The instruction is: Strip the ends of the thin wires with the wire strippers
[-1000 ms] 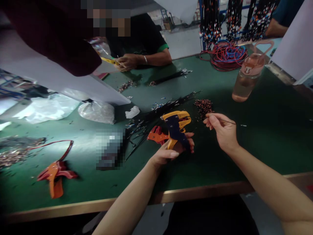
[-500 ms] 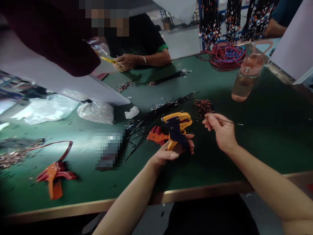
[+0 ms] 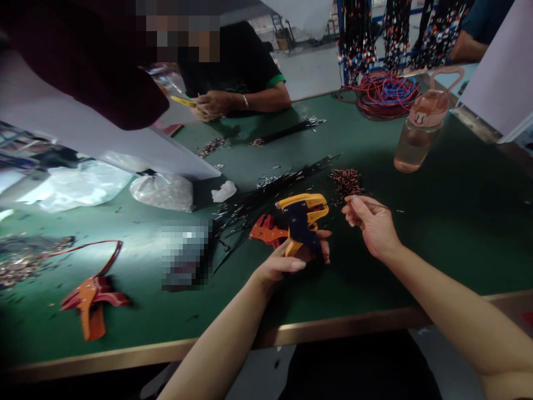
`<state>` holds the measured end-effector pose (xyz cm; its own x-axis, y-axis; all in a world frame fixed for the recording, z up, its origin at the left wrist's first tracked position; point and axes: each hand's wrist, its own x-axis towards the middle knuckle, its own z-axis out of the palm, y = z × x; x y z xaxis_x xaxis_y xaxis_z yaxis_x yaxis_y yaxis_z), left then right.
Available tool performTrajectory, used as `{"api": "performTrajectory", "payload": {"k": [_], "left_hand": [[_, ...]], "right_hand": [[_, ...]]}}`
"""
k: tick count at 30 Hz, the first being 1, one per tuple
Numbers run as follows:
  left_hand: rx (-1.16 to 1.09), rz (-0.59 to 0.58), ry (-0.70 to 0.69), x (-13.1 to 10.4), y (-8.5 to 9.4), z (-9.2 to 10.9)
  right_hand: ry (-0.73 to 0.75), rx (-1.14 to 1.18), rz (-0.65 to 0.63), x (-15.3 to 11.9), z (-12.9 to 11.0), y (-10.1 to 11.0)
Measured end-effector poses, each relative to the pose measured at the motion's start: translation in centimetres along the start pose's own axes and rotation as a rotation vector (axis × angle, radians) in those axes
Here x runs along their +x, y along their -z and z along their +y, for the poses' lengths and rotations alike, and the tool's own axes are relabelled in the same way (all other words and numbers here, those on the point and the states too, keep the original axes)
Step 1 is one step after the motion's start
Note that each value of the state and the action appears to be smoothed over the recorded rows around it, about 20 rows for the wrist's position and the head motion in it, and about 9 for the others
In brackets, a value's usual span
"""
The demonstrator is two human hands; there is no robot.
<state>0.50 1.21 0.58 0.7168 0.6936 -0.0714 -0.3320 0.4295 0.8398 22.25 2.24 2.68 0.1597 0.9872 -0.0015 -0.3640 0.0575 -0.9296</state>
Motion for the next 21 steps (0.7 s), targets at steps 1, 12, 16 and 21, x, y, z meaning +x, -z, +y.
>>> {"api": "performTrajectory", "payload": {"k": [1,12,16,21], "left_hand": [[0.003,-0.004,-0.006,0.02,0.0,-0.01],[0.067,0.019,0.007,-0.24,-0.47,0.79],[0.077,0.047,-0.002,-0.3,-0.48,0.77],[0.086,0.052,-0.017,-0.31,-0.31,0.74]], "right_hand": [[-0.015,0.017,0.009,-0.04,-0.01,-0.08],[-0.041,0.065,-0.009,-0.15,-0.09,-0.23],[-0.085,0.111,0.001,-0.17,-0.38,-0.43],[-0.12,0.123,0.009,-0.2,-0.65,-0.56]]}}
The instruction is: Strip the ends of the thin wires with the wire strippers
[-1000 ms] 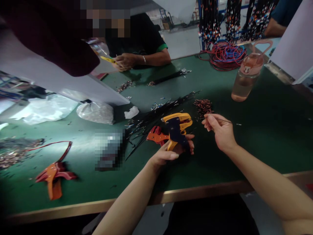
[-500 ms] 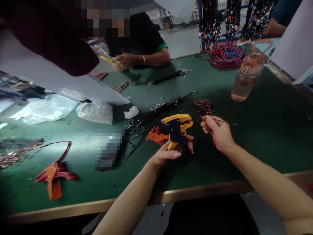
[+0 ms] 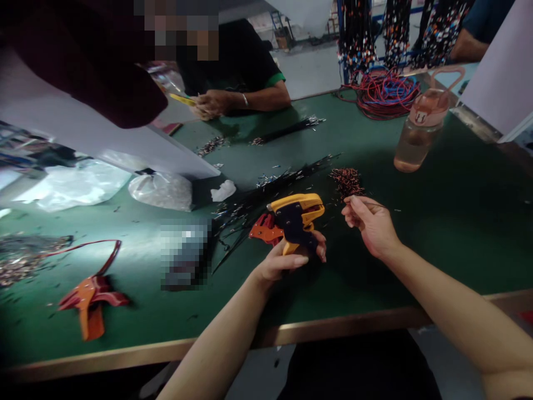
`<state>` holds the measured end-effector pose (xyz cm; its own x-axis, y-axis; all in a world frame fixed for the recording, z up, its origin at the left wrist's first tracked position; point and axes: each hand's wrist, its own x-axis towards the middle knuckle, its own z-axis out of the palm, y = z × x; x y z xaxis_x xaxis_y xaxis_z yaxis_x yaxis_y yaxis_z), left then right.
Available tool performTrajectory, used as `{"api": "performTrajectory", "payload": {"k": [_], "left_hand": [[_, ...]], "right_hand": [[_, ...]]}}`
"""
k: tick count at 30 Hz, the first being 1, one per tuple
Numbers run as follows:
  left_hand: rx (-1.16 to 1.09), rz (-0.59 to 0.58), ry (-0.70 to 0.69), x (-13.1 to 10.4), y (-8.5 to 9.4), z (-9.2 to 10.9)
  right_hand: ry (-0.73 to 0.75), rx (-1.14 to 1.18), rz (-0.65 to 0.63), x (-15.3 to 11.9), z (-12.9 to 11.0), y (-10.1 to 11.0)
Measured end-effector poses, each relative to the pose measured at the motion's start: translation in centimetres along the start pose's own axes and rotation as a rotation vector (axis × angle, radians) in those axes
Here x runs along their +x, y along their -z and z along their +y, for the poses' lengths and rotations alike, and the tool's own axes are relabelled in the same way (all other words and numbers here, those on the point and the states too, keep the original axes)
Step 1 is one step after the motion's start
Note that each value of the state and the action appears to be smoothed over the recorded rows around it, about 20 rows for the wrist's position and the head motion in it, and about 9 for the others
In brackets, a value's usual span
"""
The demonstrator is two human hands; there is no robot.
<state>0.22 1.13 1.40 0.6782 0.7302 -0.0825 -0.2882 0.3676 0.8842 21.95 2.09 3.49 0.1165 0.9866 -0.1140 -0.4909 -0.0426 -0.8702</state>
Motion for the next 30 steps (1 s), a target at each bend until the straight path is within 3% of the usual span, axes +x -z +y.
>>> {"api": "performTrajectory", "payload": {"k": [30], "left_hand": [[0.149,0.083,-0.009,-0.02,-0.6,0.63]], "right_hand": [[-0.021,0.002,0.002,-0.07,-0.12,-0.14]]}}
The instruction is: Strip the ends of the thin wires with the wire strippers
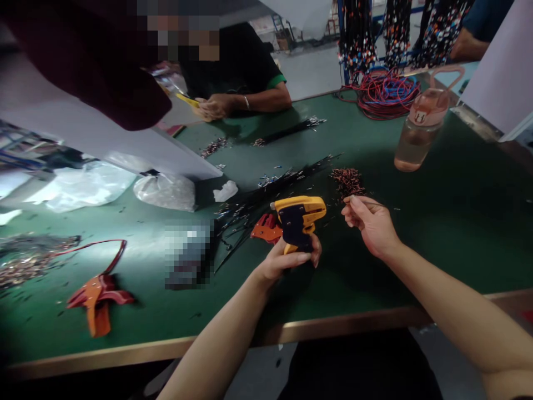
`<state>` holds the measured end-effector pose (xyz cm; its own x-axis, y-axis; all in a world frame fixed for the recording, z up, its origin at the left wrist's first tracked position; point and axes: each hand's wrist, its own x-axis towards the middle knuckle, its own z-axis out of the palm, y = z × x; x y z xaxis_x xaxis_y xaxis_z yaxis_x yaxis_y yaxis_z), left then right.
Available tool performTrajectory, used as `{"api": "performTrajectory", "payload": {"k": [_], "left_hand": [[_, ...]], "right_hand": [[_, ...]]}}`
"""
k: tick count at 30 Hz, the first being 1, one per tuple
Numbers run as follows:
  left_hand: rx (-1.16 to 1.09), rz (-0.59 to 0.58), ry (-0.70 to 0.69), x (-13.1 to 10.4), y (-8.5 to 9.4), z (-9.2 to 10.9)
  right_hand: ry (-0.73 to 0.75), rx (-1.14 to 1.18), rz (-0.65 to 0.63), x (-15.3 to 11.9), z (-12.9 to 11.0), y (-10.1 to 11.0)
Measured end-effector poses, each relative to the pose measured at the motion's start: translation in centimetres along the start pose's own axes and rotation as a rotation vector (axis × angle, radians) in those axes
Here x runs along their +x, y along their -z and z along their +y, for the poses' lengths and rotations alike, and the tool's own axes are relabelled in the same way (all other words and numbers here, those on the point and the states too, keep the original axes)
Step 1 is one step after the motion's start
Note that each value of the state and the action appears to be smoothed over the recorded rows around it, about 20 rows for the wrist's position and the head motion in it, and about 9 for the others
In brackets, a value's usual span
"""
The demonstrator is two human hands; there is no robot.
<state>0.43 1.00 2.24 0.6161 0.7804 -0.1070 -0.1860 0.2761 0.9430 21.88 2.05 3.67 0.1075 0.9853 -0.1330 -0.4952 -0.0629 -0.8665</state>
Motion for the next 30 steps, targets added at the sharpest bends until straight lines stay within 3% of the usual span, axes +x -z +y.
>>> {"api": "performTrajectory", "payload": {"k": [8,14,23,30], "left_hand": [[0.075,0.052,0.048,0.3,-1.2,-0.5],[-0.077,0.333,0.087,1.3,-2.7,-2.0],[-0.233,0.094,-0.021,1.0,-1.4,-2.7],[-0.275,0.069,-0.068,1.1,-0.9,-2.3]], "right_hand": [[0.047,-0.012,0.073,0.7,0.3,0.4],[0.039,-0.05,0.147,1.5,0.6,1.0],[0.043,-0.105,0.117,1.5,1.0,1.3],[0.058,-0.066,0.126,1.5,0.8,1.2]]}}
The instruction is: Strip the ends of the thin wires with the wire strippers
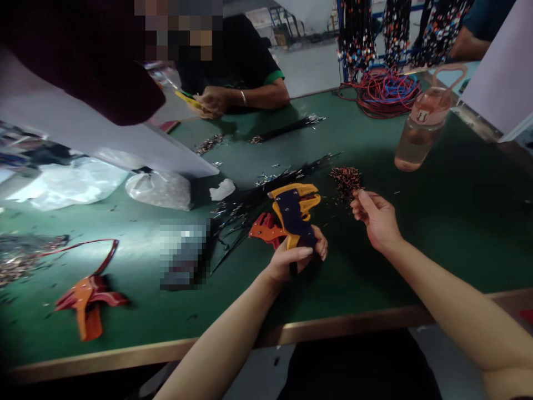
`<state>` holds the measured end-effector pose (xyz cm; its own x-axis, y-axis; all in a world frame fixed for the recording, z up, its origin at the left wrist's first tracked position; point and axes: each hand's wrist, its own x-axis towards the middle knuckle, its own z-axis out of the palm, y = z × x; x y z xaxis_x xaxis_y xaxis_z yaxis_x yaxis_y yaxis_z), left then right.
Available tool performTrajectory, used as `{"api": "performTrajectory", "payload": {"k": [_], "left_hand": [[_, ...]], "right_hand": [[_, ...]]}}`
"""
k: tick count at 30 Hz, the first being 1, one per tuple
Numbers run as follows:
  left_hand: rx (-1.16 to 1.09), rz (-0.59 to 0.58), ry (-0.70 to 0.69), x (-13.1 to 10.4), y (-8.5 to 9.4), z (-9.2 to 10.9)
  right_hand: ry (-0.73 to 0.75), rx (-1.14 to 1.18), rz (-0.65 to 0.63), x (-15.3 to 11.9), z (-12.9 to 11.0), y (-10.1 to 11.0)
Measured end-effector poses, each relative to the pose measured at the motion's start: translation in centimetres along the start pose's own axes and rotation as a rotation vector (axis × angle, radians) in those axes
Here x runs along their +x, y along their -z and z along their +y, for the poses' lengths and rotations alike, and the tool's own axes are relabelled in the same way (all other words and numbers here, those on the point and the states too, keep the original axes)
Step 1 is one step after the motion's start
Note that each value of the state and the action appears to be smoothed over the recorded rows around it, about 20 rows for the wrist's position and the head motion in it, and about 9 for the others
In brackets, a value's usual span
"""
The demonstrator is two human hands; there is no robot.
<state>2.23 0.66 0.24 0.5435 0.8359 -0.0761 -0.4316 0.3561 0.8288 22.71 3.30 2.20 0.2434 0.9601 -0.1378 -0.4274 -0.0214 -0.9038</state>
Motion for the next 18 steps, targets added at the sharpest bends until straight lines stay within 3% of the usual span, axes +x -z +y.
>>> {"api": "performTrajectory", "payload": {"k": [4,8,13,18], "left_hand": [[-0.028,0.068,-0.107,0.0,-0.4,1.0],[-0.028,0.132,-0.144,0.0,-0.8,1.7],[-0.018,0.091,-0.106,-0.1,-0.8,1.5],[0.006,0.092,-0.09,-0.2,-0.4,1.2]], "right_hand": [[0.067,-0.041,0.032,-0.3,-0.1,-0.2],[0.346,-0.29,0.036,-1.8,-0.3,-0.4],[0.744,-0.715,-0.309,-3.4,-0.4,-0.1],[0.877,-0.897,-0.601,-2.9,0.0,0.4]]}}
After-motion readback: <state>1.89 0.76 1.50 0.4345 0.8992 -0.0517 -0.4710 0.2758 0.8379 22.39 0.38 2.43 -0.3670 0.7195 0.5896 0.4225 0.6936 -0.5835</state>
